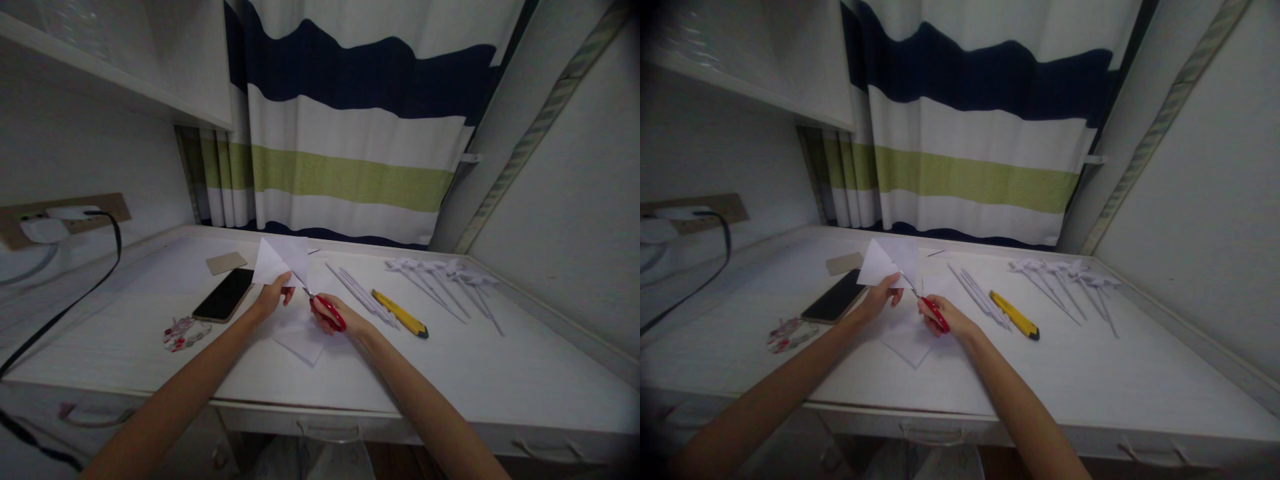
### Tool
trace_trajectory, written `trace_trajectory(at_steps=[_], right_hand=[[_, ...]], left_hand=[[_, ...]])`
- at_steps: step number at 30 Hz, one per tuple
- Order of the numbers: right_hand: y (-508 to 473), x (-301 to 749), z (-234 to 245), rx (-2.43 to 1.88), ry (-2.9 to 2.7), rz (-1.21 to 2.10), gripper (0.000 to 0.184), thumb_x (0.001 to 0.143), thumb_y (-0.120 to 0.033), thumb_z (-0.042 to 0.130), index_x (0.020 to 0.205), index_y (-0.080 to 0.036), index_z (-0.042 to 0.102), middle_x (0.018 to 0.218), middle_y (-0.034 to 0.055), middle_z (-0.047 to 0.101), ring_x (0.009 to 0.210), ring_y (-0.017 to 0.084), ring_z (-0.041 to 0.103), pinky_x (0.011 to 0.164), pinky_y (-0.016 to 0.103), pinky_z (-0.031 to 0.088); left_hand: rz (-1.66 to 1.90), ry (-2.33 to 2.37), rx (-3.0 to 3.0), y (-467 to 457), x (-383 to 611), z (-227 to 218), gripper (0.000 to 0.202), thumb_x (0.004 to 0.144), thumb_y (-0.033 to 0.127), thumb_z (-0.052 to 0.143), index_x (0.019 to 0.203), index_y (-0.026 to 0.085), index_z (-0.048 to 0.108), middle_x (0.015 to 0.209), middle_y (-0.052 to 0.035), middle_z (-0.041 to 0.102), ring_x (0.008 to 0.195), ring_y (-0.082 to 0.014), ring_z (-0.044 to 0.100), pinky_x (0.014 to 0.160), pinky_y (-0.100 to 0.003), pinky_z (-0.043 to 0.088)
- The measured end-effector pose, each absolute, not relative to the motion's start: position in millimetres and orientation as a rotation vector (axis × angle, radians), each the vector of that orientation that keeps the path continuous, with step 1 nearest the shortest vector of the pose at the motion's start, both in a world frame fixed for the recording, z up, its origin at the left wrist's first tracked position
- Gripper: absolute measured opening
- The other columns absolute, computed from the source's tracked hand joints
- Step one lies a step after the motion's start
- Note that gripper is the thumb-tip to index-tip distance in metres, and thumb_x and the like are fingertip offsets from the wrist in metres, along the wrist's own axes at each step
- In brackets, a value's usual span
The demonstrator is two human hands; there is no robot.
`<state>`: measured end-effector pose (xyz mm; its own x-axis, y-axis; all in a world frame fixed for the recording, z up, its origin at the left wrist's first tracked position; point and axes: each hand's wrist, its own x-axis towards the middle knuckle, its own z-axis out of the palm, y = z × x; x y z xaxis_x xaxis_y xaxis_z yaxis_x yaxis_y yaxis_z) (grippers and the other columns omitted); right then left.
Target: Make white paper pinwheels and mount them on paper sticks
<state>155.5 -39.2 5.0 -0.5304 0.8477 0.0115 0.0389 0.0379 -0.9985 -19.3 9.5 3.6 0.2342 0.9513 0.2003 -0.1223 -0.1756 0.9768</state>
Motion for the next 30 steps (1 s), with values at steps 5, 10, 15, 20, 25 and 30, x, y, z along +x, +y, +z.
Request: trace_trajectory(at_steps=[5,10,15,20,25,30], right_hand=[[-37.6,154.7,2.3,-0.895,-1.649,1.569,0.024,0.085,-0.032,0.042,0.089,-0.012,0.052,0.067,-0.0023,0.054,0.045,0.005,0.047,0.04,0.017,0.04],[-37.1,153.2,-0.1,-0.887,-1.64,1.572,0.024,0.085,-0.032,0.041,0.089,-0.012,0.052,0.066,-0.0026,0.053,0.044,0.004,0.047,0.039,0.017,0.04],[-40.9,152.1,5.9,-0.894,-1.644,1.56,0.023,0.085,-0.032,0.041,0.086,-0.011,0.052,0.061,-0.0044,0.051,0.039,0.003,0.043,0.035,0.015,0.036],[-40.5,153.2,6.5,-0.899,-1.648,1.544,0.023,0.085,-0.031,0.042,0.084,-0.011,0.053,0.059,-0.0053,0.05,0.037,0.002,0.041,0.034,0.014,0.035],[-38.5,154.9,2.5,-0.904,-1.656,1.533,0.022,0.085,-0.031,0.042,0.087,-0.011,0.052,0.062,-0.0041,0.051,0.04,0.003,0.043,0.036,0.015,0.037],[-38.7,154.9,2.0,-0.895,-1.669,1.538,0.023,0.085,-0.032,0.042,0.088,-0.011,0.052,0.064,-0.0035,0.052,0.041,0.003,0.045,0.037,0.016,0.038]], left_hand=[[1.2,0.85,1.4,8.7,-20.1,3.9,0.024,0.084,0.032,0.043,0.092,0.012,0.053,0.08,-0.0022,0.056,0.062,-0.0099,0.054,0.054,-0.025,0.047],[1.193,0.845,1.421,7.9,-20.2,5.1,0.024,0.084,0.032,0.043,0.09,0.011,0.053,0.076,-0.0011,0.056,0.058,-0.0086,0.053,0.051,-0.023,0.046],[1.197,0.843,1.434,7.6,-20.3,5.2,0.024,0.084,0.032,0.043,0.089,0.011,0.053,0.074,-0.0006,0.055,0.056,-0.008,0.052,0.049,-0.022,0.045],[1.185,0.852,1.444,7.4,-20.8,4.5,0.024,0.084,0.032,0.043,0.091,0.011,0.053,0.077,-0.0014,0.056,0.059,-0.0089,0.054,0.052,-0.023,0.046],[1.163,0.859,1.458,7.9,-21.5,5.1,0.024,0.084,0.032,0.043,0.09,0.011,0.053,0.076,-0.0012,0.056,0.057,-0.0086,0.053,0.051,-0.023,0.046],[1.162,0.854,1.473,6.4,-22.3,5.0,0.025,0.084,0.033,0.042,0.087,0.011,0.053,0.072,0.0,0.055,0.053,-0.0073,0.051,0.048,-0.021,0.044]])
